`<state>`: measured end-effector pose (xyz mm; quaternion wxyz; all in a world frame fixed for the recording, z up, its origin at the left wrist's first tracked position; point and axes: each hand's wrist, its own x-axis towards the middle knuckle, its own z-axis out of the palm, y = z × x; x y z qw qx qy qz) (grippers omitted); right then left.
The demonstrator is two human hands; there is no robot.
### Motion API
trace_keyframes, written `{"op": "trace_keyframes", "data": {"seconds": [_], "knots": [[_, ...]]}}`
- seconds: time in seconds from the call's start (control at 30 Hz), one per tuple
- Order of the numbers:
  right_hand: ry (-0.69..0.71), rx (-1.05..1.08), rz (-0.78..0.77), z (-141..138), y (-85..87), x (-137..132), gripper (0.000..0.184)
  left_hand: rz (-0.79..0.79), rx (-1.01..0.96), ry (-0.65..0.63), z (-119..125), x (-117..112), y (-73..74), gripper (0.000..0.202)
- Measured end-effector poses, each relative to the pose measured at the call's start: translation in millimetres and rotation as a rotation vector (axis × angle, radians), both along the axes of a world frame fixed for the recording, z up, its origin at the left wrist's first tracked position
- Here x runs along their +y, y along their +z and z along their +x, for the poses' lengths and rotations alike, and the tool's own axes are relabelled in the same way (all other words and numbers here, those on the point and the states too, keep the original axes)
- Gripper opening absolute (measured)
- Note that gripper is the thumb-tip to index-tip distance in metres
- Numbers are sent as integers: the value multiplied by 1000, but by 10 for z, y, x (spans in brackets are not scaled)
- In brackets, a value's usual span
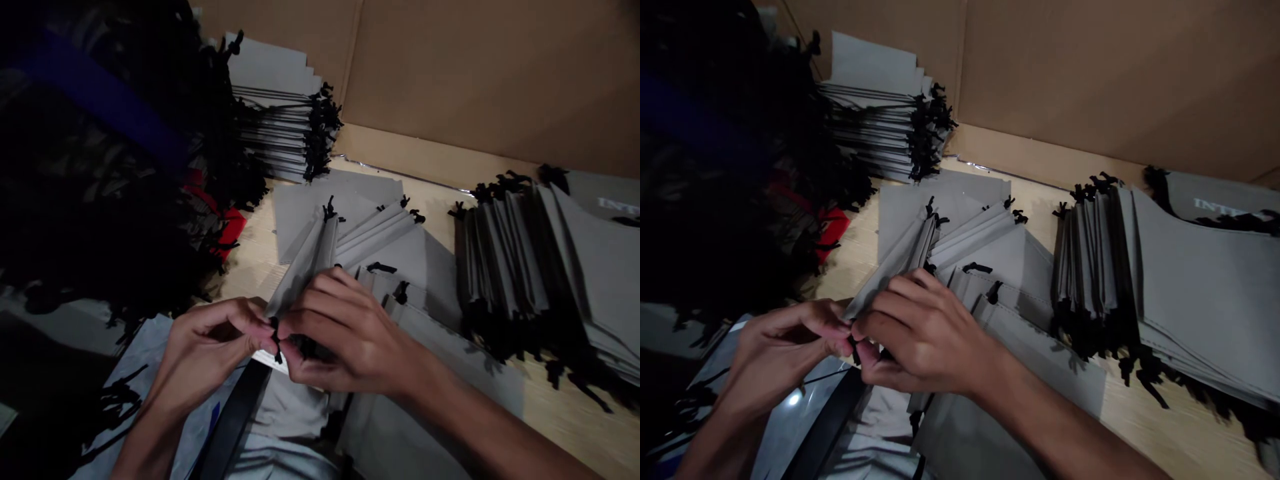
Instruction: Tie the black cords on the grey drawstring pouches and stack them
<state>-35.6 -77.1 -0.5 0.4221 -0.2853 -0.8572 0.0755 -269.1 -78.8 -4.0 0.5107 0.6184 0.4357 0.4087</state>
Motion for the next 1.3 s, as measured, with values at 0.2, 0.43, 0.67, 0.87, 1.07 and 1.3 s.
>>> {"op": "trace_keyframes", "data": {"seconds": [0.2, 0.43, 0.67, 0.87, 1.07, 1.3], "knots": [[-35, -24, 42, -39, 4, -10, 9, 77, 37, 12, 37, 3, 17, 20], [-64, -23, 69, -71, -24, -21, 13, 102, 26, 11, 33, -15, -55, 20], [-8, 130, -21, -16, -3, -2, 18, 66, 25, 47, -9, -56, 143, 9], [-9, 190, -49, 26, -13, -10, 20, 390, 349, 4, -25, -132, 192, 24], [-12, 196, -22, 23, -18, -11, 20, 489, 460, 55, 86, -209, 314, 25], [-18, 131, -11, 25, -3, -27, 20, 529, 523, 45, 67, -181, 364, 20]]}}
